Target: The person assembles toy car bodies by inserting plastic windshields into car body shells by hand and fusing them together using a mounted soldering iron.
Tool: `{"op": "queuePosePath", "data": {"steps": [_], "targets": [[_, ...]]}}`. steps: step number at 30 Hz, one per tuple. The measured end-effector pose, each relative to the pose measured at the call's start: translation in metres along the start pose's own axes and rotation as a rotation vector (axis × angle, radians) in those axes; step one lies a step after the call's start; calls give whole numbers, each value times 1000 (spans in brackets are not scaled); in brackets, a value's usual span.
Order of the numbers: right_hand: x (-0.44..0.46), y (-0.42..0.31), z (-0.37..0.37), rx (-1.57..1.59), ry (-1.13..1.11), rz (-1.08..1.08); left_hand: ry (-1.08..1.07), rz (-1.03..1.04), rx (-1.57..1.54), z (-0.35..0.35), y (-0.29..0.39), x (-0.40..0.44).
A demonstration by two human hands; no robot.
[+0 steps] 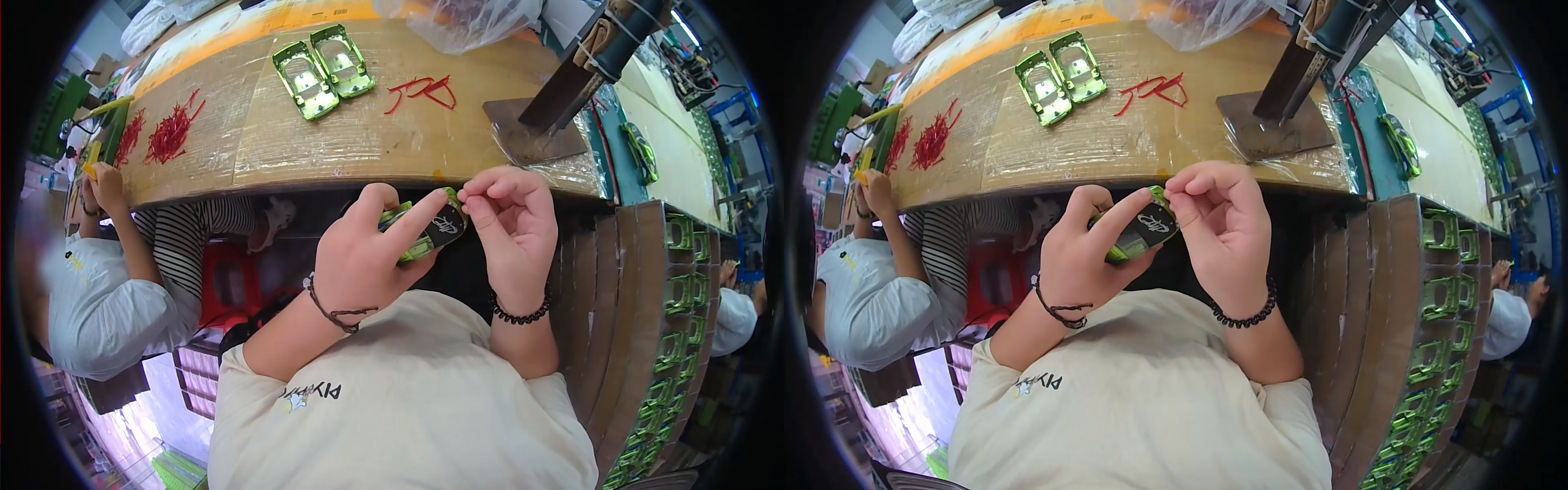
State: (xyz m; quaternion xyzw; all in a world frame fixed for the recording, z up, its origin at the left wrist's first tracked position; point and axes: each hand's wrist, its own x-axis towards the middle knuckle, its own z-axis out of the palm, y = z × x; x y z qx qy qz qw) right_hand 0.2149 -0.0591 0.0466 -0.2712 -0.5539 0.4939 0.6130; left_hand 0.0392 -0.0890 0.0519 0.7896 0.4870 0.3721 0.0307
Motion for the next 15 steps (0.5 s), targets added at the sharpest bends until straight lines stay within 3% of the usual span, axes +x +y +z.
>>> {"op": "queuePosePath", "data": {"steps": [5, 15], "targets": [[0, -5, 3, -18, 55, 108, -9, -6, 26, 1, -1, -2], [-6, -7, 1, -139, 30, 75, -8, 36, 43, -2, 1, -1]]}}
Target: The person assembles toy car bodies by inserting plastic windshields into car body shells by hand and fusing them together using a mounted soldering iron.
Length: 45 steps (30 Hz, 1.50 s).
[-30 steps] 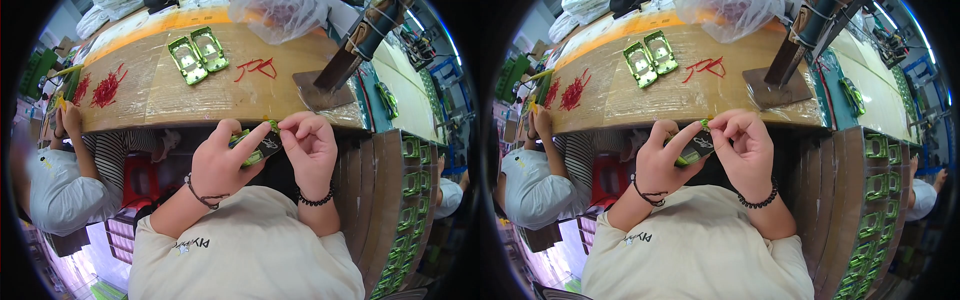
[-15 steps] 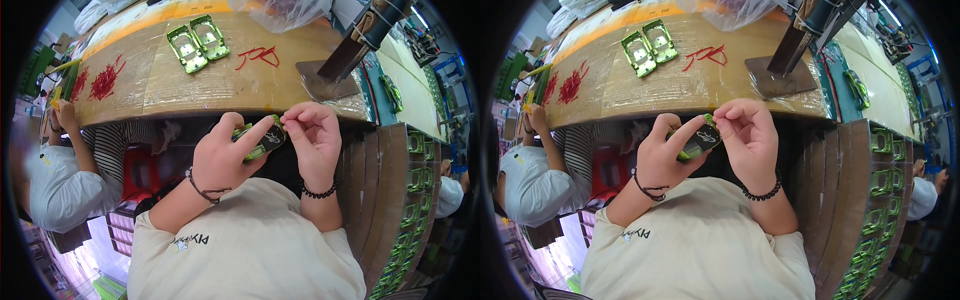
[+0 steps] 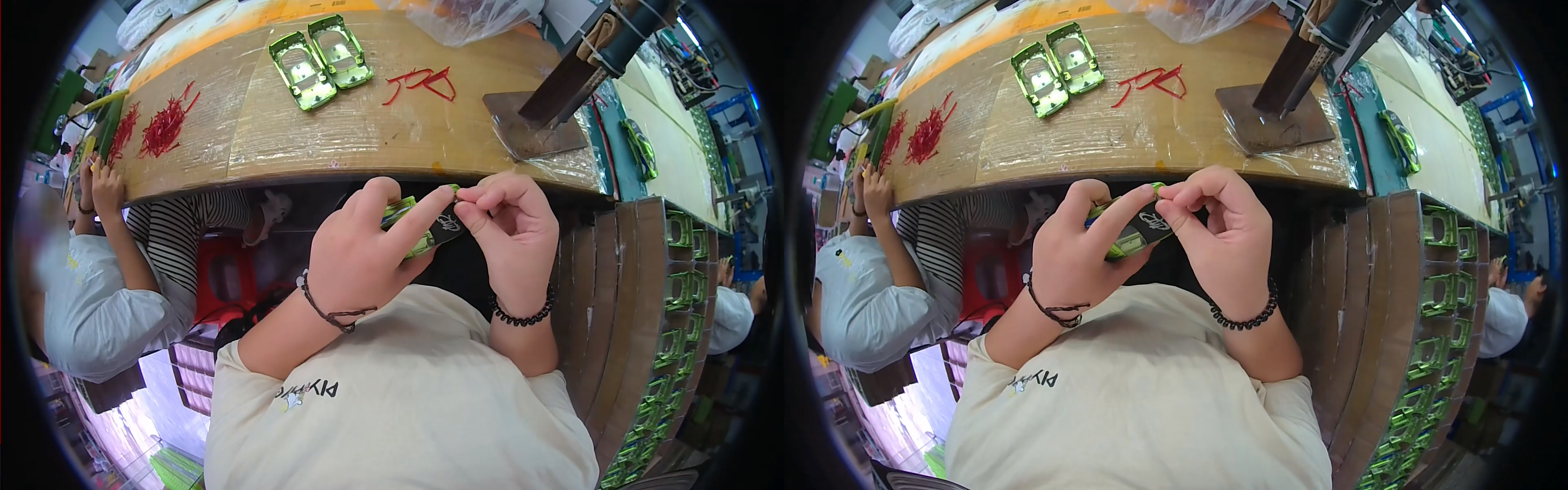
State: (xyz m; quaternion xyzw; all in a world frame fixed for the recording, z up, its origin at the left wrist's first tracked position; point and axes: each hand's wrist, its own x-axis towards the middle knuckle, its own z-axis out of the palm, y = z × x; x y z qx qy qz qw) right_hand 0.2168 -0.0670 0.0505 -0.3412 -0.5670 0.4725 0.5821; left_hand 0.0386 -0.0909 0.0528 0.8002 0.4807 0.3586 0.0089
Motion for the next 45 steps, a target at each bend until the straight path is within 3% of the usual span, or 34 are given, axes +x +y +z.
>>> {"op": "queuePosePath", "data": {"steps": [5, 11, 15, 19, 23, 26, 30, 33, 39, 45], "targets": [[-1, 3, 1, 112, 41, 44, 17, 46, 77, 1, -1, -2], [-3, 6, 3, 205, -34, -71, 33, 85, 179, -6, 1, -9], [-3, 4, 3, 87, -82, -142, 37, 170, 208, -8, -4, -10], [-3, 2, -2, 165, -175, 168, 9, 251, 207, -2, -16, -13], [-18, 29, -8, 123, -246, 370, -179, 219, 137, 10, -29, -33], [-43, 64, -17, 342, -224, 667, -319, 258, 34, 25, -40, -54], [-71, 96, -26, 388, -214, 876, -542, 144, -131, 43, -49, -83], [-79, 102, -33, 507, -261, 1180, -619, 108, -193, 48, -51, -91], [-82, 103, -33, 567, -371, 1077, -621, 184, -271, 57, -55, -91], [-75, 93, -35, 246, -505, 853, -581, 183, -339, 62, -59, -90]]}}
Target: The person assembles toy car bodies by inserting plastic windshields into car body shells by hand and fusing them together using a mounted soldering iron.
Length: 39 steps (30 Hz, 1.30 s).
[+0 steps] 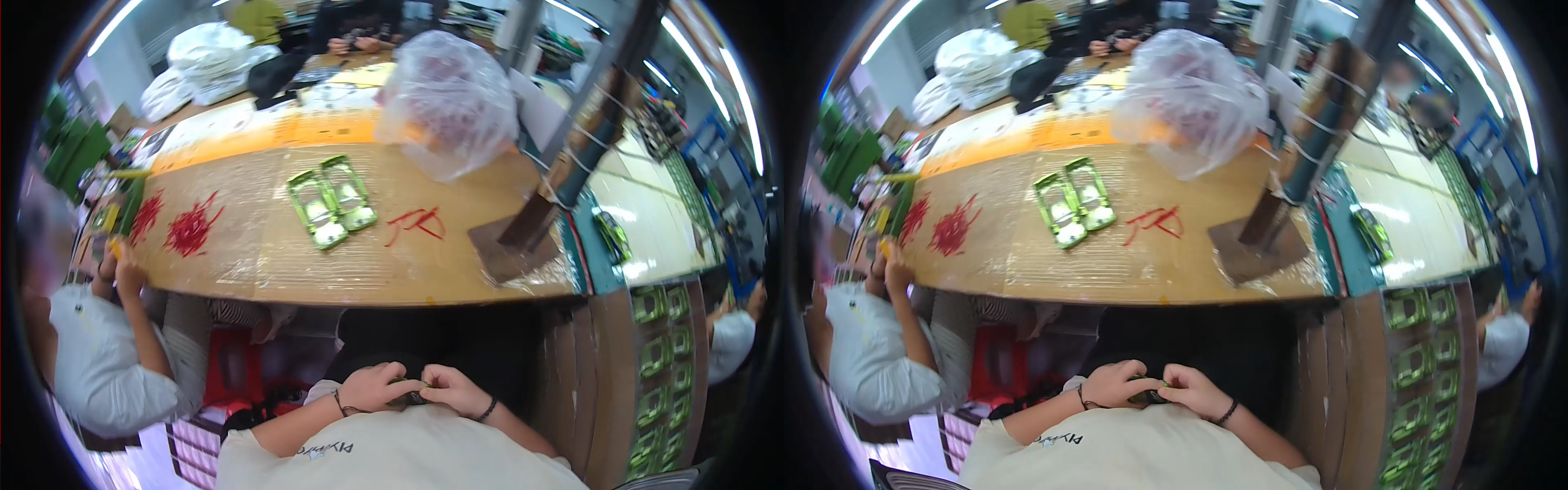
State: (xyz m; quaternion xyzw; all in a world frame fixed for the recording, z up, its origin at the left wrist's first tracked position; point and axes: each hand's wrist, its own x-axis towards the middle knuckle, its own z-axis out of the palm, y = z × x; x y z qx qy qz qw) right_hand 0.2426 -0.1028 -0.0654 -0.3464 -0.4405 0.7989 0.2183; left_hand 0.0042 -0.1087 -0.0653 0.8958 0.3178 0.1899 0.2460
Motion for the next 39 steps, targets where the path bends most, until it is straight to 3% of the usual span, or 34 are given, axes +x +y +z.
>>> {"op": "queuePosePath", "data": {"steps": [1, 2, 3, 4, 6, 7, 9, 11, 13, 15, 18, 21, 28, 35, 39], "targets": [[-3, -18, -4, -249, -49, 0, 29, 23, -11, 0, -2, 3], [-10, -37, -13, -533, -119, -152, 80, 28, -45, -2, -3, 7], [-21, -64, -22, -606, -172, -274, 135, 28, -83, -4, 0, 11], [-38, -87, -31, -667, -84, -239, 198, 20, -120, -3, 1, 16], [-65, -134, -36, -623, 287, -326, 306, -25, -298, 6, -3, 24], [-70, -153, -37, -674, 600, -403, 385, -28, -415, 12, -5, 29], [-55, -169, -73, -589, 1076, -681, 462, -56, -536, 20, -4, 33], [-38, -193, -111, -589, 1290, -639, 293, -37, -423, 19, -8, 37], [-14, -203, -156, -617, 1321, -738, 196, -15, -358, 21, -11, 45], [7, -209, -208, -747, 1405, -582, 200, 2, -336, 19, -11, 49], [21, -233, -226, -942, 1709, -161, 207, 12, -334, 19, -13, 46], [27, -236, -237, -952, 1797, 113, 215, 12, -336, 20, -16, 44], [24, -227, -244, -1001, 1781, 6, 234, 14, -361, 23, -23, 46], [27, -226, -242, -1036, 1831, 38, 250, 23, -363, 27, -26, 46], [21, -222, -241, -824, 1826, -416, 286, -9, -400, 28, -24, 44]]}}
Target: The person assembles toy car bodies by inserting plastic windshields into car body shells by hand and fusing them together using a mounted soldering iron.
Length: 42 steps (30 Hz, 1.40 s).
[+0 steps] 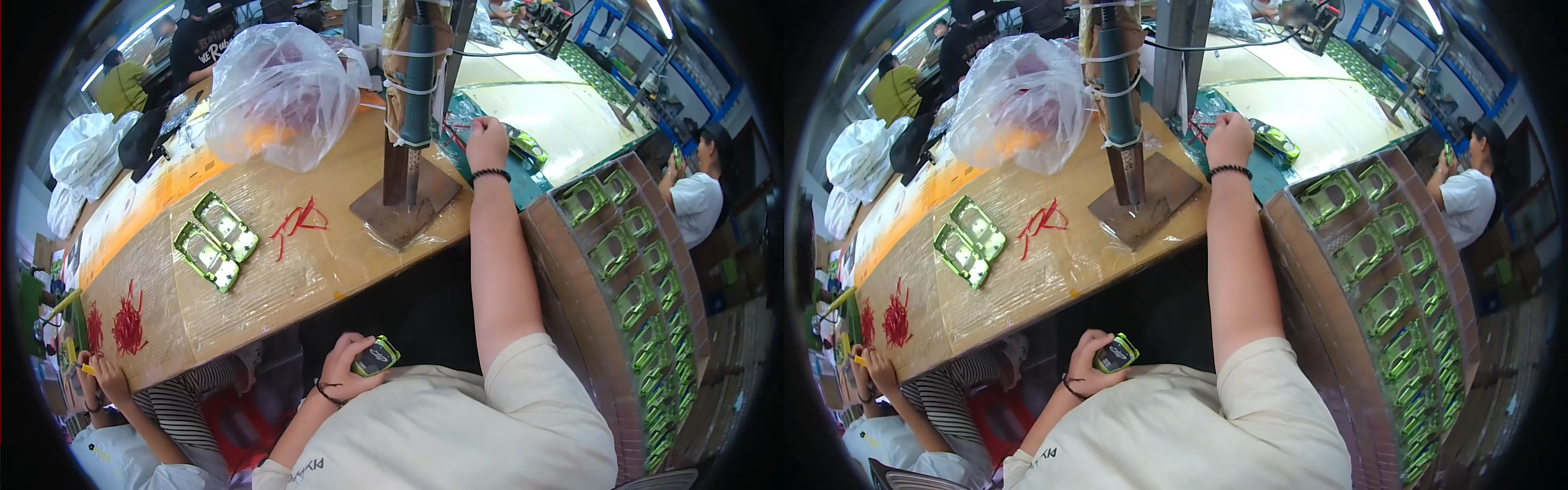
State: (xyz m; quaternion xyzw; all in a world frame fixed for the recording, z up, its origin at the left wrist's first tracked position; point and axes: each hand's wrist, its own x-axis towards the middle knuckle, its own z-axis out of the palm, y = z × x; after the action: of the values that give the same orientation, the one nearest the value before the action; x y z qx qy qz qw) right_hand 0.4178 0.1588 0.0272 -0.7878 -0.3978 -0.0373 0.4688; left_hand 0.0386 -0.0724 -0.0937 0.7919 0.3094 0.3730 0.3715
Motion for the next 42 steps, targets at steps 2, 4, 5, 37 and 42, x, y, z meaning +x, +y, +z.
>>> {"op": "queuePosePath", "data": {"steps": [2, 4, 5, 37, 42], "targets": [[-18, -6, -16, 339, 22, -74, 25, 7, -5, -2, 1, 5], [-60, -31, -48, 521, -59, -78, 35, 19, -7, -4, 1, 4], [-88, -39, -59, 593, -4, -186, 46, 3, -43, -3, -1, 2], [-292, 29, -72, 780, -582, -207, 176, -259, -14, 33, -4, 37], [-290, 31, -72, 783, -670, -186, 187, -235, 19, 33, -3, 39]]}}
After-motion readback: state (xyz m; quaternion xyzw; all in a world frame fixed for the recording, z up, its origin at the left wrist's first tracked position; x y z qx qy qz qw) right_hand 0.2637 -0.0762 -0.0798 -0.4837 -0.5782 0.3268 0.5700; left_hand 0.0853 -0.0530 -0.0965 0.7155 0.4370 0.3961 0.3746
